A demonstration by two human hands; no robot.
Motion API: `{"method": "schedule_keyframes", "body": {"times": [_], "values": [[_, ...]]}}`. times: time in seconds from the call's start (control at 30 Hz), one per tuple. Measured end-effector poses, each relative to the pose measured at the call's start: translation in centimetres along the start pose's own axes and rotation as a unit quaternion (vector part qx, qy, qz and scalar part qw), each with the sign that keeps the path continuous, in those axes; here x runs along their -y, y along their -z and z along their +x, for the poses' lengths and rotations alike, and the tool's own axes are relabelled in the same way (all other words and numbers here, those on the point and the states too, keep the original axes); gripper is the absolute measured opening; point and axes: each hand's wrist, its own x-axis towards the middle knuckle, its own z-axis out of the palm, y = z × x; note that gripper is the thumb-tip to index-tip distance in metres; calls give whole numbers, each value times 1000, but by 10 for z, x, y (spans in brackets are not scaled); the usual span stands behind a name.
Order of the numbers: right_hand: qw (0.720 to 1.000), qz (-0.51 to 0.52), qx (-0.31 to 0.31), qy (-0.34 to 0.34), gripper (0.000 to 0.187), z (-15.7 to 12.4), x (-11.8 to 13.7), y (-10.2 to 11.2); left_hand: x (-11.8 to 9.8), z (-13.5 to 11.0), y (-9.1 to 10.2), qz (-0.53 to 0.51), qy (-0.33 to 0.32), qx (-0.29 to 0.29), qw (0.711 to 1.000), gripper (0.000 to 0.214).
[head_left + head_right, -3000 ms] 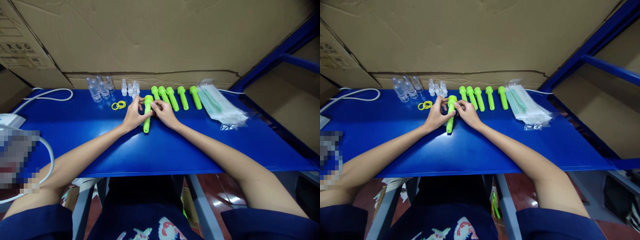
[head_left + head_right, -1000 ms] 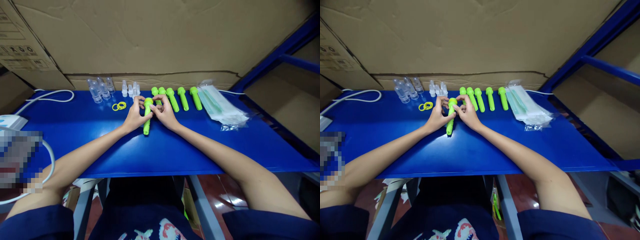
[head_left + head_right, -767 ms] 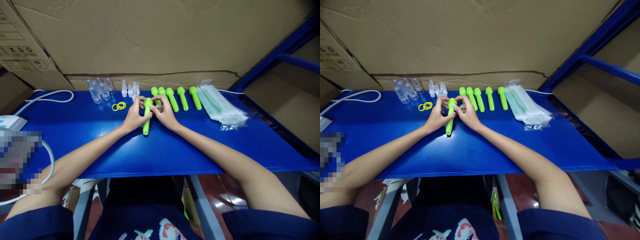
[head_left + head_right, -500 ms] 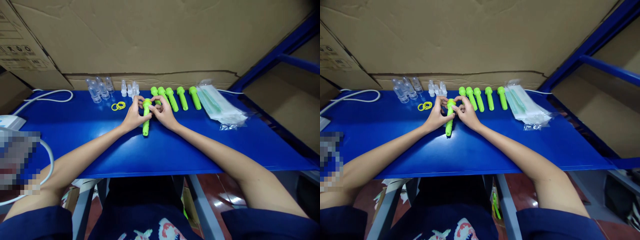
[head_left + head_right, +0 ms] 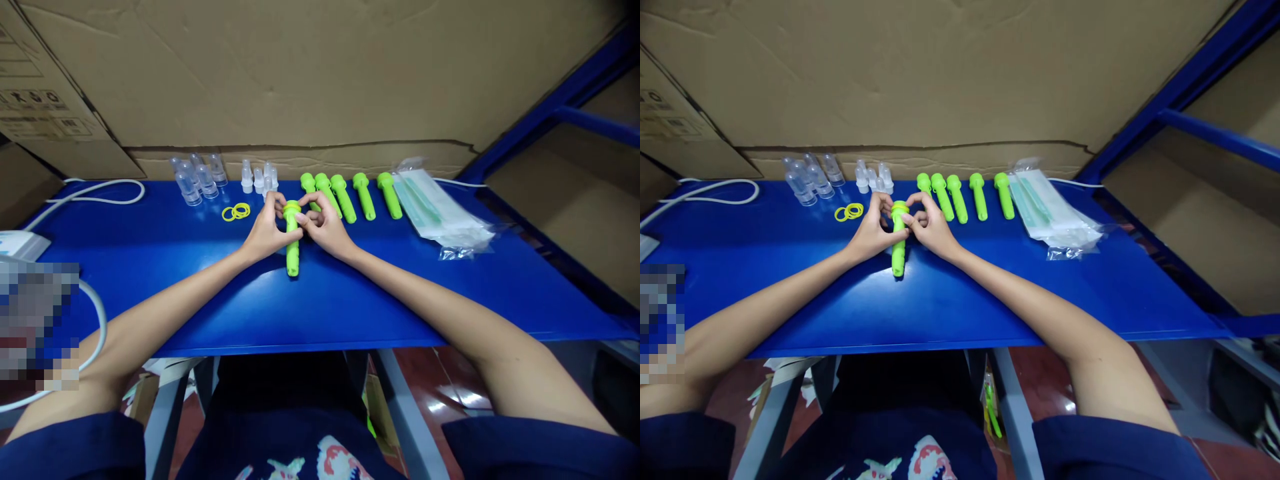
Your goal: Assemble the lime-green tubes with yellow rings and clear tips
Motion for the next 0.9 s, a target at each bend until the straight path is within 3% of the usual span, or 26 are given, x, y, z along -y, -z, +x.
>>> {"method": "schedule_keyframes", "body": {"times": [0.23,0.9], "values": [[1000,-2,19,-7,45,0,2,0,4,1,-1,-14,4,-2,1000,48],[1000,2,-13,-18,53,0,0,0,2,2,0,-5,-8,6,1000,44]]}}
